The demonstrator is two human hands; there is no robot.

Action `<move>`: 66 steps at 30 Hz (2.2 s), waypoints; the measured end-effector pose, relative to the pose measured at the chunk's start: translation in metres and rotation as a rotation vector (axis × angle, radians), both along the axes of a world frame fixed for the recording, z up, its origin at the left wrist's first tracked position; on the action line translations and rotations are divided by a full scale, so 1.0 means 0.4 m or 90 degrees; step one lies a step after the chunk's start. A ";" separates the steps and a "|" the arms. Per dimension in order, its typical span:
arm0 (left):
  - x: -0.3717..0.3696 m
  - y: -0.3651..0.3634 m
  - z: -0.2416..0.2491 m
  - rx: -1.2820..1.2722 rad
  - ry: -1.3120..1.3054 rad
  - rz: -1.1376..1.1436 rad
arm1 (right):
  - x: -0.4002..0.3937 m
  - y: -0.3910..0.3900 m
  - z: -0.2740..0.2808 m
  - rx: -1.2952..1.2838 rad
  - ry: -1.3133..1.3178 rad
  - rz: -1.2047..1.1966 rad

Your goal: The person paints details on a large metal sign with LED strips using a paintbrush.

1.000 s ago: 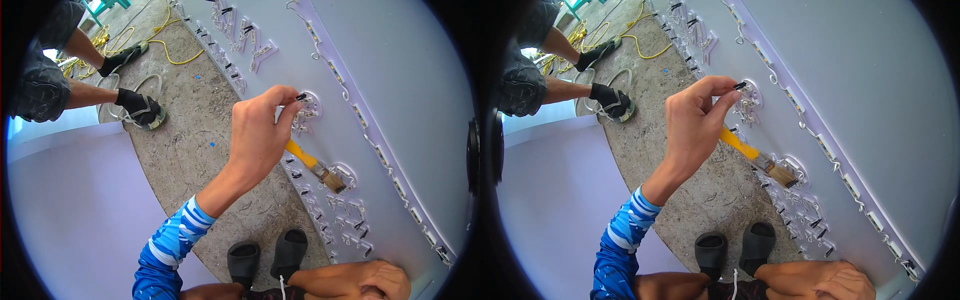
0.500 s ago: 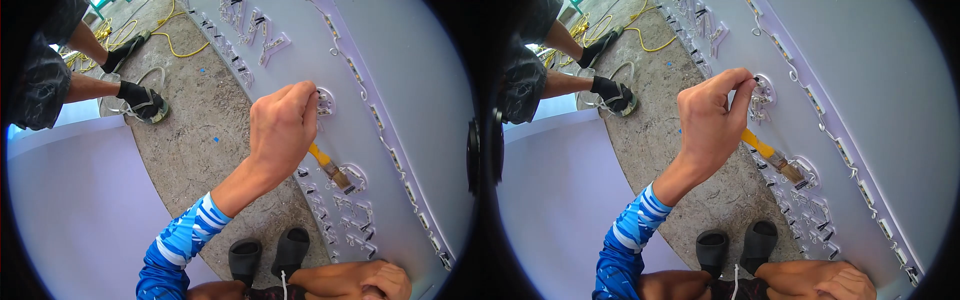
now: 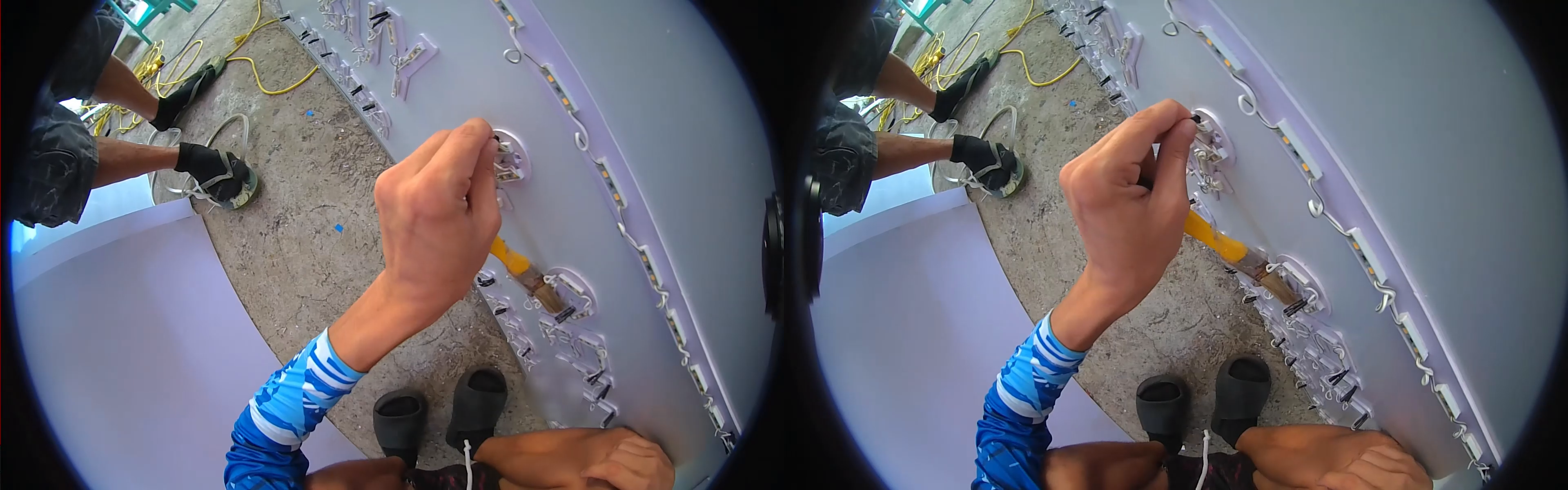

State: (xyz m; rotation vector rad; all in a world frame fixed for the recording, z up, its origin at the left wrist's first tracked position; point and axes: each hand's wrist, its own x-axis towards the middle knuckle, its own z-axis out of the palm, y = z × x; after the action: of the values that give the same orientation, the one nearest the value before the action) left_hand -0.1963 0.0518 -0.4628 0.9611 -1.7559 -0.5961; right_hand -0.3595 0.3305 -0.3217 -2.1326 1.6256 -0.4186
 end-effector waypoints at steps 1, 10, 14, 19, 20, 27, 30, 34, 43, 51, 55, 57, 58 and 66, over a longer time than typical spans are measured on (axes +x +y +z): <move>-0.003 0.000 0.000 0.001 -0.001 -0.001 | -0.002 -0.001 0.002 0.016 -0.005 0.016; -0.011 0.000 -0.001 -0.036 0.005 0.044 | -0.006 -0.066 0.045 0.252 -0.055 0.049; -0.002 0.002 0.005 0.012 0.009 0.029 | -0.030 0.007 0.035 0.105 0.023 0.073; 0.004 0.011 0.005 0.075 0.010 0.018 | -0.035 0.019 0.030 0.177 -0.043 0.034; 0.003 0.009 0.000 0.103 0.023 0.014 | -0.035 0.018 0.029 0.199 -0.064 0.019; 0.003 0.014 0.012 0.200 0.107 -0.013 | -0.029 0.006 0.029 0.330 -0.184 -0.066; 0.009 0.010 0.008 0.205 0.062 -0.013 | -0.022 -0.009 0.036 0.346 -0.151 -0.060; 0.014 0.007 0.002 0.200 0.063 -0.021 | -0.015 -0.024 0.038 0.355 -0.149 -0.081; 0.091 0.018 -0.025 0.309 0.065 -0.038 | -0.016 -0.001 0.048 0.338 -0.169 -0.096; 0.300 0.116 -0.165 0.723 -0.084 -0.248 | 0.086 0.068 0.065 0.224 -0.259 -0.115; 0.310 0.159 -0.161 0.800 -0.049 -0.389 | 0.131 0.035 0.117 0.561 -0.300 -0.084; 0.298 0.163 -0.166 0.801 0.014 -0.421 | 0.094 0.085 0.117 0.427 -0.253 -0.079; 0.291 0.159 -0.167 0.799 0.080 -0.444 | 0.068 0.114 0.114 0.359 -0.226 -0.074; 0.182 0.143 -0.108 0.734 0.083 -0.353 | 0.039 0.173 0.115 0.225 -0.178 -0.076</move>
State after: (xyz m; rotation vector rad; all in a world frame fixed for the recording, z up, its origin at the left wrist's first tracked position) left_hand -0.1233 0.1091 -0.5061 1.0960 -1.4832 -2.1112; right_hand -0.3441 0.3995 -0.2758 -1.6460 1.5381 -0.4095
